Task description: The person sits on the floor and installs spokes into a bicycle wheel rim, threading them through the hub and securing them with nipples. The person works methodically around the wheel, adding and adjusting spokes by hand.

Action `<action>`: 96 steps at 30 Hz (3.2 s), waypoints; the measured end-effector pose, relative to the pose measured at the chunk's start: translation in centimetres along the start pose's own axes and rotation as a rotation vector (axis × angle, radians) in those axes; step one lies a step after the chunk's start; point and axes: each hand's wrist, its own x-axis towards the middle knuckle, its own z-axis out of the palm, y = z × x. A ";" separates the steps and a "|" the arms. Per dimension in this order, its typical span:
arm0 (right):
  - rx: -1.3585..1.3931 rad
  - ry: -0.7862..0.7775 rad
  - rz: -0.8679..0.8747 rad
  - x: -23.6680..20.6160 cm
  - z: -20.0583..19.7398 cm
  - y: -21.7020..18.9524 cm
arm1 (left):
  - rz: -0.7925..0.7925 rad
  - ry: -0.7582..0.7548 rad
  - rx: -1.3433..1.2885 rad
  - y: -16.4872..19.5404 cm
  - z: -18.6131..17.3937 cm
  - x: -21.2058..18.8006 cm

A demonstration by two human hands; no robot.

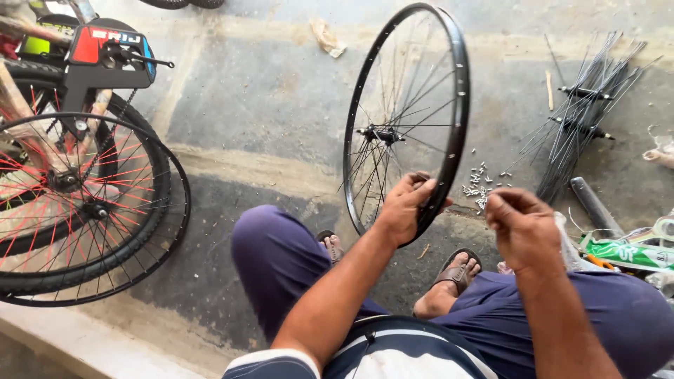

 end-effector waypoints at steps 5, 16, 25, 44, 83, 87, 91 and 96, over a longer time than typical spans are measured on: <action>-0.048 -0.089 0.118 -1.7 5.0 1.7 | 0.054 -0.043 -0.087 2.7 -1.6 -3.8; -1.031 -0.161 -0.511 -3.9 17.2 0.0 | 0.113 -0.140 -0.346 5.8 -3.3 -5.6; -1.246 -0.212 -0.691 -3.5 21.2 -0.6 | 0.131 -0.157 -0.407 6.7 -3.7 -5.6; -0.699 -0.179 -0.136 -1.1 20.0 0.3 | 0.100 -0.131 -0.415 6.8 -3.9 -5.6; -0.205 -0.017 0.367 -0.9 6.8 10.2 | 0.295 -0.132 -0.376 7.9 -4.8 -5.0; -0.201 0.021 0.341 -0.2 6.6 10.4 | 0.236 -0.132 -0.422 8.0 -4.8 -5.0; -0.241 0.016 0.358 0.2 6.3 11.1 | 0.261 -0.107 -0.380 8.2 -4.8 -5.1; -0.301 0.034 0.402 -0.3 7.6 10.3 | 0.213 -0.092 -0.394 8.3 -4.8 -5.4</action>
